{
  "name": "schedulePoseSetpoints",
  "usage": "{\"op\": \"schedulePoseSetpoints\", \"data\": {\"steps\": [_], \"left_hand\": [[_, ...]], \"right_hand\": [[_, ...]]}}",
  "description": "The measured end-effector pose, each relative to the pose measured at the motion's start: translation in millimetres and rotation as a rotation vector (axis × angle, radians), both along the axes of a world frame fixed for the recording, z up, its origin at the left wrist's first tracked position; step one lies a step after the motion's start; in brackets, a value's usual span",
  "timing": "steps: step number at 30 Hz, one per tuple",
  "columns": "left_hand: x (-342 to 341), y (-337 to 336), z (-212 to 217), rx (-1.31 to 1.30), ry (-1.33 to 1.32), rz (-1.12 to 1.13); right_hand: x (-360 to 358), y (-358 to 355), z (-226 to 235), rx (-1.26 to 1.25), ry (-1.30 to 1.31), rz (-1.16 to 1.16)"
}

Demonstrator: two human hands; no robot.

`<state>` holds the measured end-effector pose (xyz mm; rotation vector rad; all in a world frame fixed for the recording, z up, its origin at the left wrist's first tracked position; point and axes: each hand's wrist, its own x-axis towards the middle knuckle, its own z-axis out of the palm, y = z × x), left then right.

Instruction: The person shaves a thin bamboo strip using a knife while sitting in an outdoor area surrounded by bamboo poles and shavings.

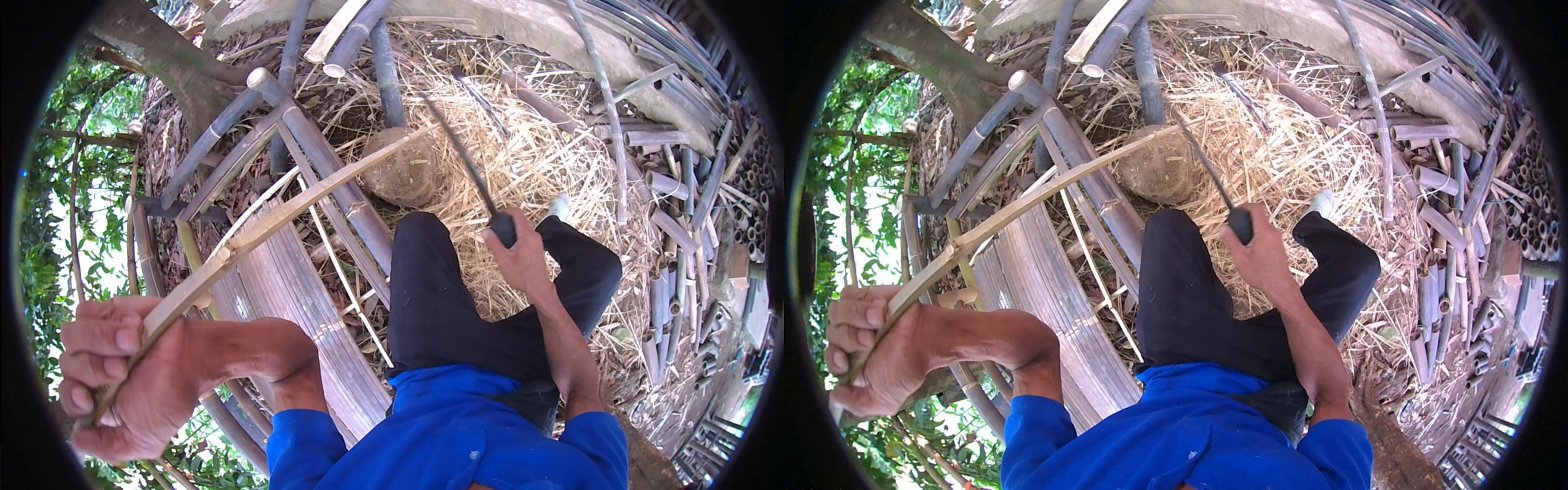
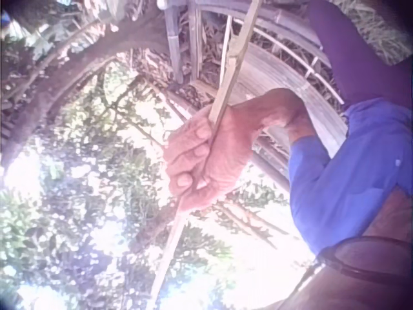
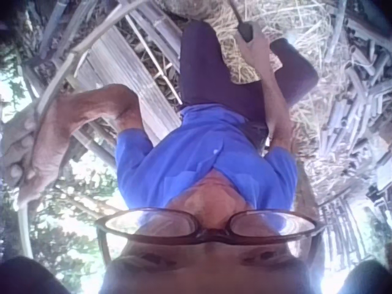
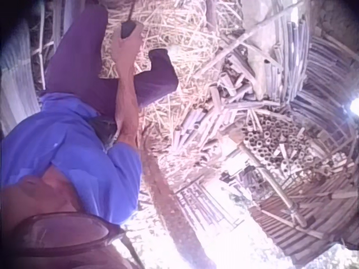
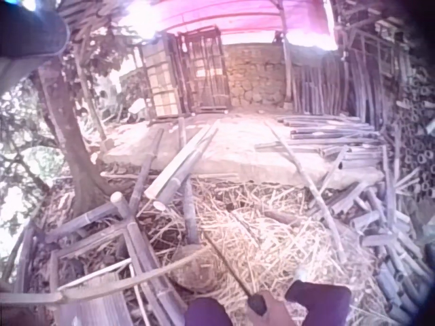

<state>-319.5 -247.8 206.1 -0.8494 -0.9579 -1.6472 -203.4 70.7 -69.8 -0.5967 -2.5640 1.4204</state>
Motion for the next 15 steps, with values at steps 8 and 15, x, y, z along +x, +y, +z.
{"op": "schedulePoseSetpoints", "data": {"steps": [8,15], "left_hand": [[-16,83,-39,-0.074,-0.272,0.133],[-14,81,-51,-0.094,-0.144,0.045]], "right_hand": [[-9,-25,-3,-0.090,-0.010,0.137],[-3,-26,40,-0.099,0.091,0.111]]}}
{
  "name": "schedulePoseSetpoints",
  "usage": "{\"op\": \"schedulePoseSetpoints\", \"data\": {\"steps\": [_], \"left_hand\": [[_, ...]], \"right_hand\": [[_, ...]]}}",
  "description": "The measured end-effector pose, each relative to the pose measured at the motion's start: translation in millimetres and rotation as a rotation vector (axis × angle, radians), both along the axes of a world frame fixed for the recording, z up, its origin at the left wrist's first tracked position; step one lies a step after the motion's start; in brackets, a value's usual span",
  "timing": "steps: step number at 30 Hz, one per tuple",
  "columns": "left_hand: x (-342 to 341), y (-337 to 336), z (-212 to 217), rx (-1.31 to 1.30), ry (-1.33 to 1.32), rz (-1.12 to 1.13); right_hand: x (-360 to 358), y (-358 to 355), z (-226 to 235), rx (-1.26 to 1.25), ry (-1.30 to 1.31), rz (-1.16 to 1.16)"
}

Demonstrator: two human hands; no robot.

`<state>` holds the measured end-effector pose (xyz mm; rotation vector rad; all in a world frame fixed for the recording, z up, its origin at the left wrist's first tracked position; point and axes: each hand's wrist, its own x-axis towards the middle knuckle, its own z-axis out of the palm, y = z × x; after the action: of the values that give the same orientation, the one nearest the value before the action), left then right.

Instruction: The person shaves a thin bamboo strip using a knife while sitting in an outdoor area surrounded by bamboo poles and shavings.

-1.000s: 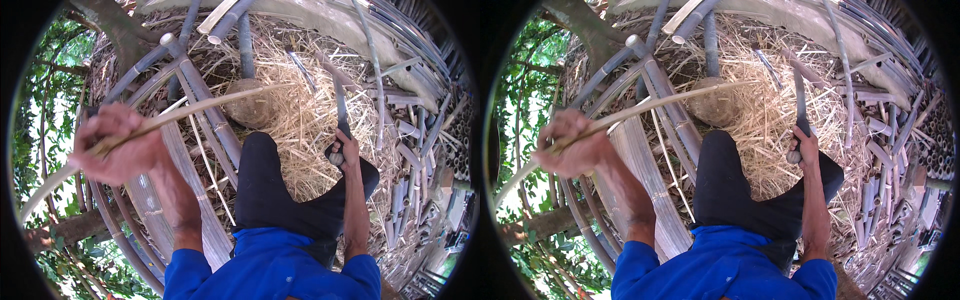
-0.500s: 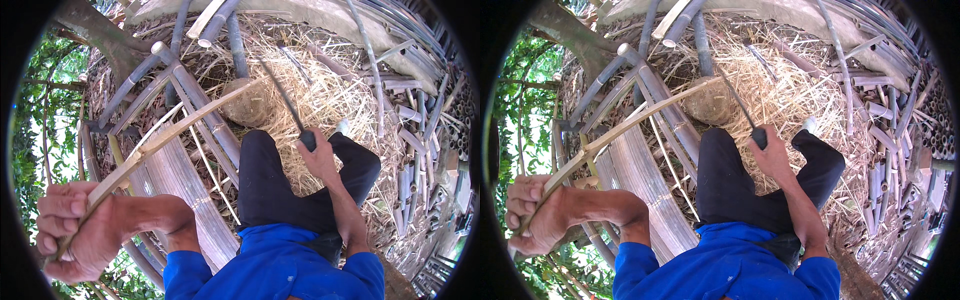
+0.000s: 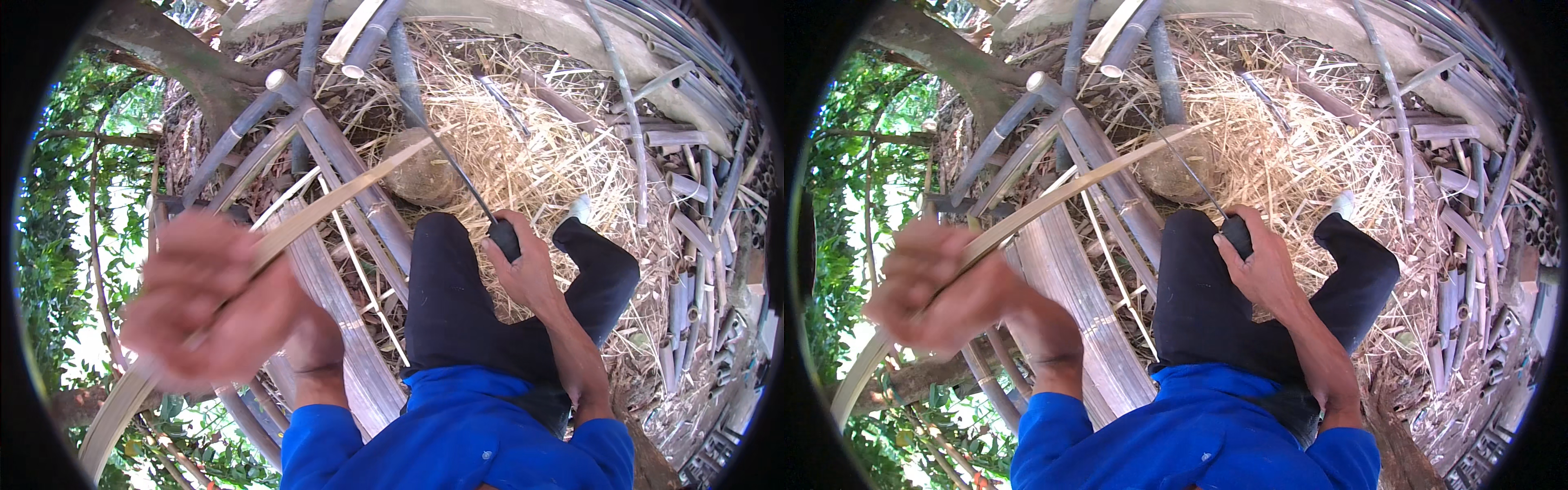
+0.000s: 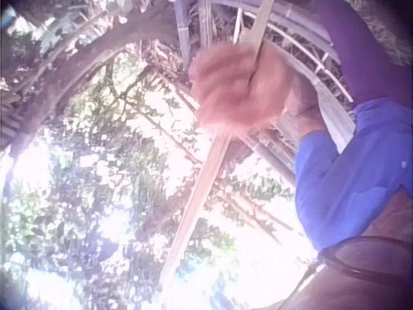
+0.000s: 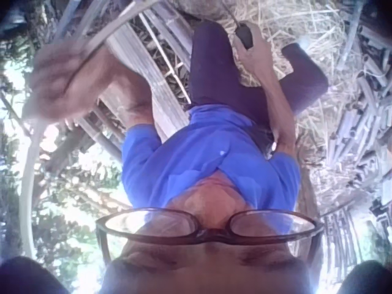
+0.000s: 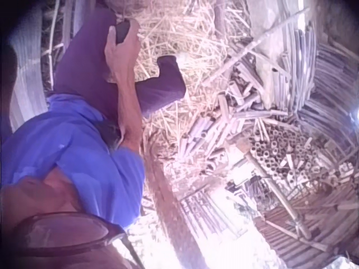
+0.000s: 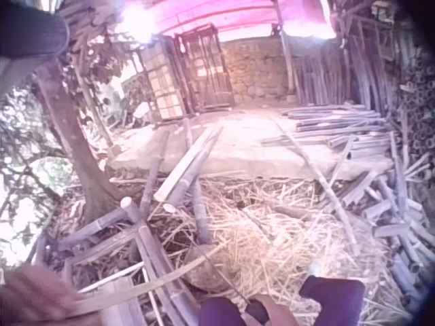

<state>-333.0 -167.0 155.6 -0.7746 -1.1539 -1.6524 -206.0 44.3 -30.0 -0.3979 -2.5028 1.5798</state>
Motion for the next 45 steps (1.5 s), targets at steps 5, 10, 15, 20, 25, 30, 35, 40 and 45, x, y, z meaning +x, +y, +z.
{"op": "schedulePoseSetpoints", "data": {"steps": [5,10,15,20,25,30,35,40,45], "left_hand": [[11,35,-4,0.028,0.065,0.015],[41,28,7,-0.080,0.154,0.040],[41,44,-3,-0.047,0.184,0.250],[43,46,-2,-0.020,0.262,0.354],[41,50,-9,0.057,0.301,0.392],[38,42,-15,-0.021,0.371,0.448],[41,50,-14,0.050,0.300,0.363],[37,45,-19,0.062,0.309,0.431],[25,53,-14,0.026,0.320,0.404]], "right_hand": [[-13,-13,43,0.051,0.023,-0.008],[-14,-22,63,0.134,0.122,0.113],[-3,-30,76,0.146,0.137,0.161],[14,-40,89,0.270,0.447,0.234],[-5,-36,51,0.320,0.190,0.129],[28,-41,93,0.320,0.433,0.308],[-21,-21,58,0.324,0.047,0.140],[11,-43,59,0.347,0.335,0.228],[-31,31,-56,0.441,-0.236,0.056]]}}
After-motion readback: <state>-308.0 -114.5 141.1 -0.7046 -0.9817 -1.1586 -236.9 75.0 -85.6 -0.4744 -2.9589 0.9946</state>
